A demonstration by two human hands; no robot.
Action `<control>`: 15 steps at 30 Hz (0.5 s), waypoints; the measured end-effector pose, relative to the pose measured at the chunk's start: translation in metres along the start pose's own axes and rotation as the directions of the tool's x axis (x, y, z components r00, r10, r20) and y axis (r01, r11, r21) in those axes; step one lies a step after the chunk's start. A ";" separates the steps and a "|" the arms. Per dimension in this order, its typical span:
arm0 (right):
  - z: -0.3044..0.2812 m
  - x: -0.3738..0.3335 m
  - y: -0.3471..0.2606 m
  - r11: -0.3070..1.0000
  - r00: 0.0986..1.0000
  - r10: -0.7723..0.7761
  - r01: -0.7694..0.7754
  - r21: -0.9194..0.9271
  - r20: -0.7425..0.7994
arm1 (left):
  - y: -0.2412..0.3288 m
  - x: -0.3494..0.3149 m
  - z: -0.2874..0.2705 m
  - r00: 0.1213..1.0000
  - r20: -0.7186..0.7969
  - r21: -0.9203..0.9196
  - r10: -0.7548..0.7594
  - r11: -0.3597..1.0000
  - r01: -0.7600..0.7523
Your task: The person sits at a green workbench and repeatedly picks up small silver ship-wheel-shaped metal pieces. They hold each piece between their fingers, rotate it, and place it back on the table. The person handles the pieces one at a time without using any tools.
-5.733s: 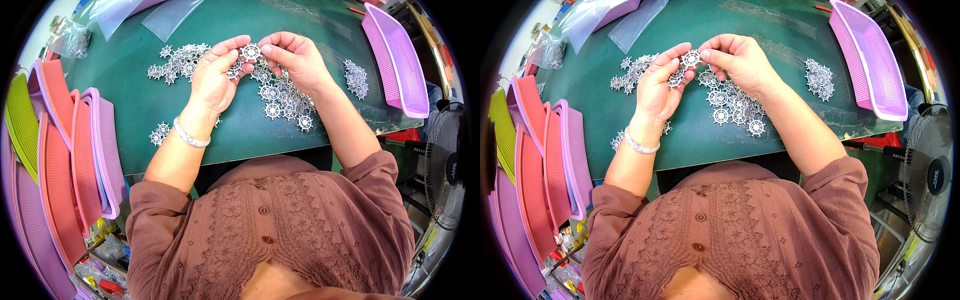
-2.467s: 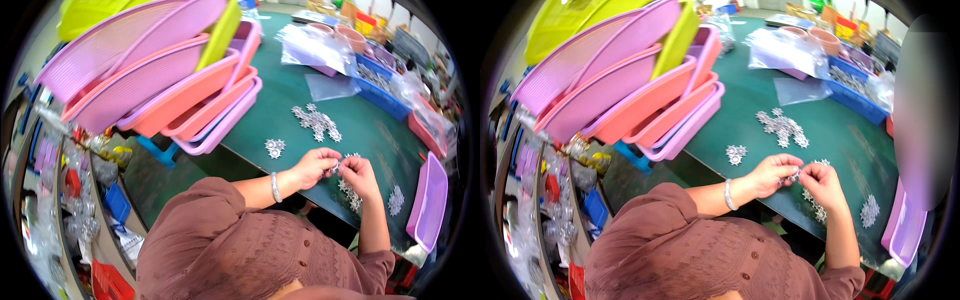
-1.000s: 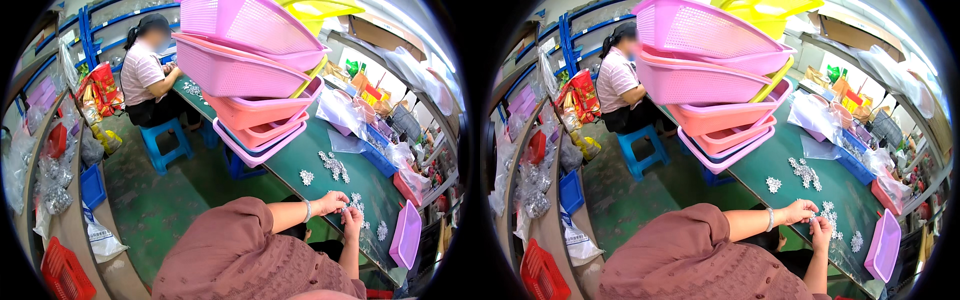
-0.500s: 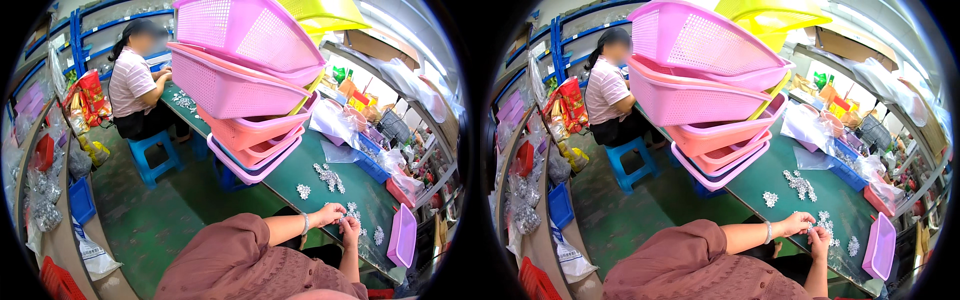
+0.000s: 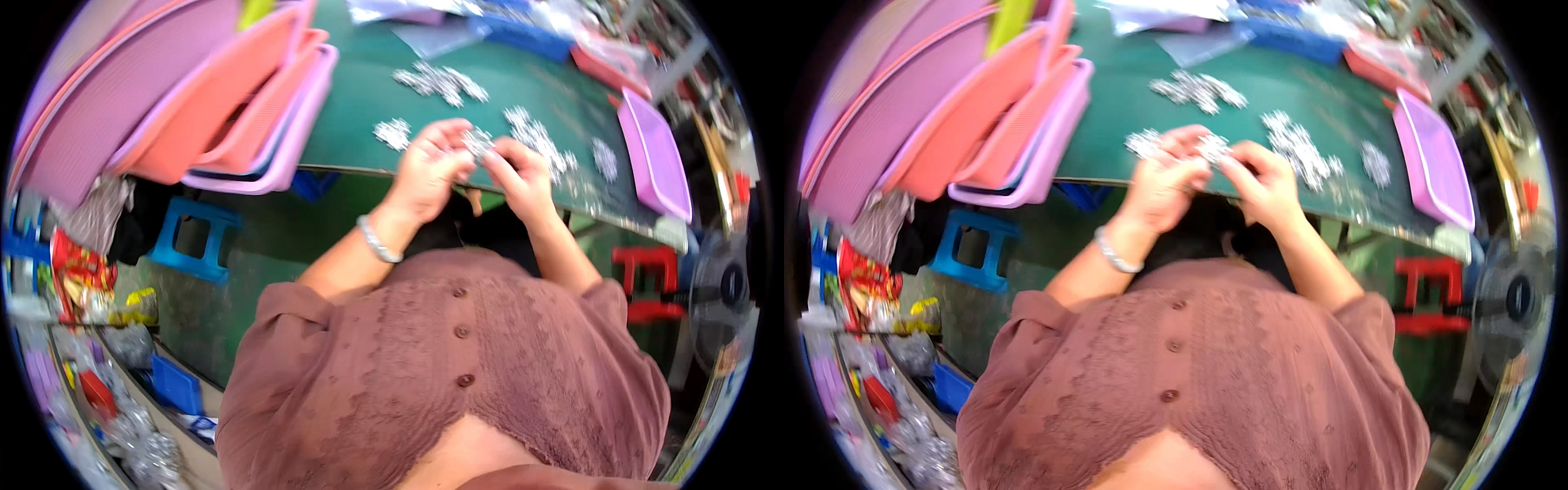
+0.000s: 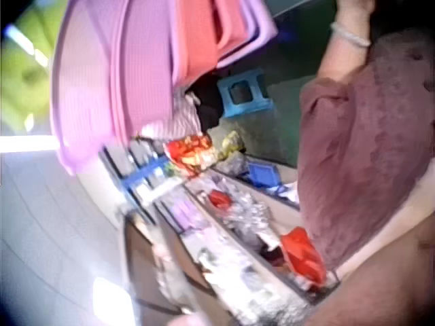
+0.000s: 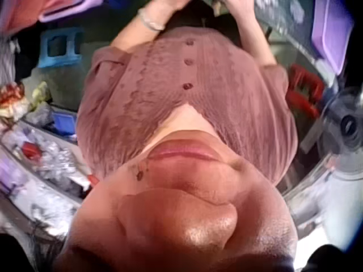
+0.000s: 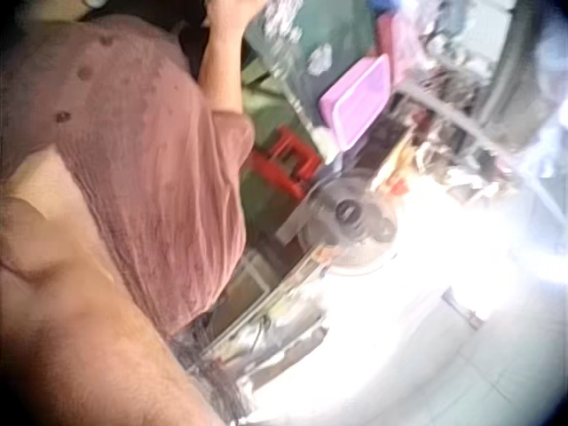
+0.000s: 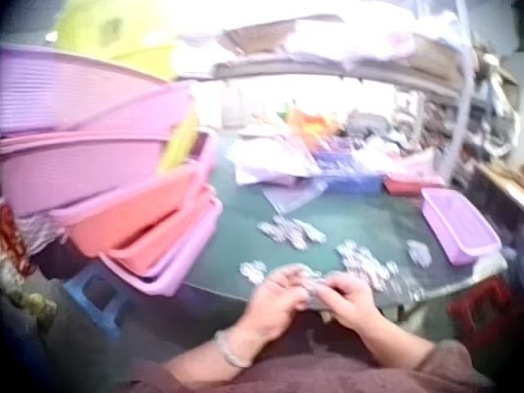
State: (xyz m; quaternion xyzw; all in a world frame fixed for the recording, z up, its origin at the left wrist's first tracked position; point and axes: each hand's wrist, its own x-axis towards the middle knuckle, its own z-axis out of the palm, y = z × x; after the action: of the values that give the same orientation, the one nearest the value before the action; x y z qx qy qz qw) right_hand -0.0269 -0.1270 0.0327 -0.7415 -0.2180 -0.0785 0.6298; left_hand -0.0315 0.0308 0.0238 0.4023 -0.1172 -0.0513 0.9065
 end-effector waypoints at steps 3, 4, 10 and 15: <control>0.007 -0.010 -0.011 0.991 0.996 -0.070 0.064 0.120 0.050 | 0.020 -0.019 0.009 1.000 0.002 0.024 -0.031 0.999 0.031; 0.006 -0.014 -0.012 0.983 0.995 -0.085 0.075 0.170 0.050 | 0.019 -0.022 0.011 0.999 0.019 0.042 -0.026 0.999 0.026; -0.003 -0.016 -0.013 0.874 0.959 0.249 -0.282 0.396 0.134 | 0.015 -0.020 0.017 0.988 -0.052 0.041 -0.144 0.988 0.147; -0.010 -0.014 -0.007 0.807 0.936 0.311 -0.351 0.475 0.163 | 0.010 -0.012 0.019 0.980 -0.077 0.065 -0.181 0.980 0.186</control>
State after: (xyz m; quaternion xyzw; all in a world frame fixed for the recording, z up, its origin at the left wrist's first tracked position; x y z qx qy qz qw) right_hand -0.0408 -0.1392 0.0351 -0.5832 -0.1222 0.1202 0.7940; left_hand -0.0478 0.0266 0.0414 0.4453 -0.0492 -0.1161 0.8865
